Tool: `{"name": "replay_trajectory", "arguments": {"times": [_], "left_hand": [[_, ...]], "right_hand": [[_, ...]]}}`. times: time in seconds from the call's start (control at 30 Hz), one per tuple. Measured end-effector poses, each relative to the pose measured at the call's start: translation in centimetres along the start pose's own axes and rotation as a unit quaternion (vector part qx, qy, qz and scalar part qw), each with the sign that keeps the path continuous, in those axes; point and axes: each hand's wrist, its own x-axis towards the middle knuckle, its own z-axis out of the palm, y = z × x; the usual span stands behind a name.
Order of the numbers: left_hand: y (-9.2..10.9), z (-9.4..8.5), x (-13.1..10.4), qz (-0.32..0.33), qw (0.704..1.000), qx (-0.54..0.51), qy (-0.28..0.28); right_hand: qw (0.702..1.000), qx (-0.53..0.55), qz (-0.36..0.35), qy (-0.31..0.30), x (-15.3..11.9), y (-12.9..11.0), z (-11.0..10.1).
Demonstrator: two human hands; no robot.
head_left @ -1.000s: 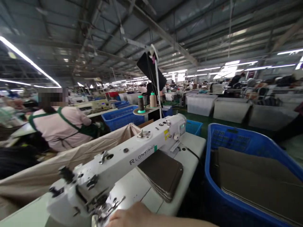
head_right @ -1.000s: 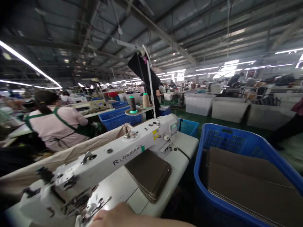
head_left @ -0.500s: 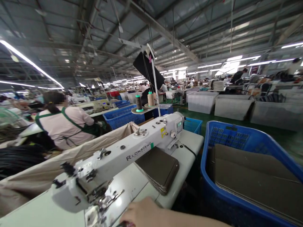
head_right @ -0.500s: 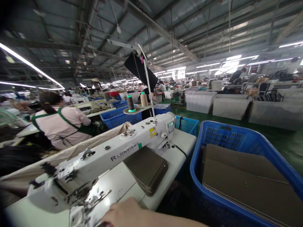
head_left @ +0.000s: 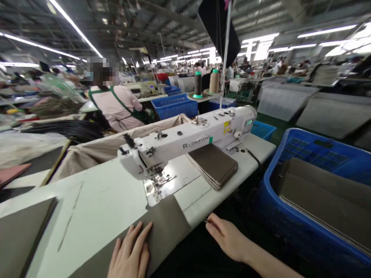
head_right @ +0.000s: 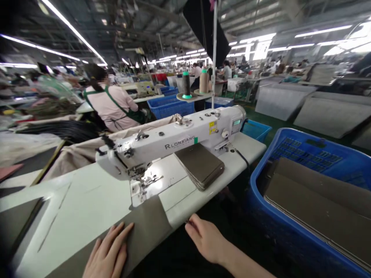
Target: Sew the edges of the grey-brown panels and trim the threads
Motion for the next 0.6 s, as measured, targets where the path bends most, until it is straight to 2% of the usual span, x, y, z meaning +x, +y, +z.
{"name": "replay_trajectory", "arguments": {"times": [0.13,0.23,0.4,0.6], "left_hand": [[1.9,-0.5,1.1,-0.021,1.0,0.007,-0.019],[2.5,-1.0,1.2,-0.028,0.999,0.011,-0.033],[2.7,-1.3,0.9,-0.031,0.999,0.013,-0.039],[2.6,-1.3,0.9,-0.033,0.999,0.007,-0.038]], "right_hand": [[0.998,-0.022,0.028,-0.046,-0.6,0.6,1.2],[0.996,-0.05,0.03,-0.064,-0.6,0.8,2.5],[0.997,-0.068,-0.009,-0.026,0.0,0.1,3.9],[0.992,-0.117,-0.052,0.006,0.6,0.1,4.5]]}}
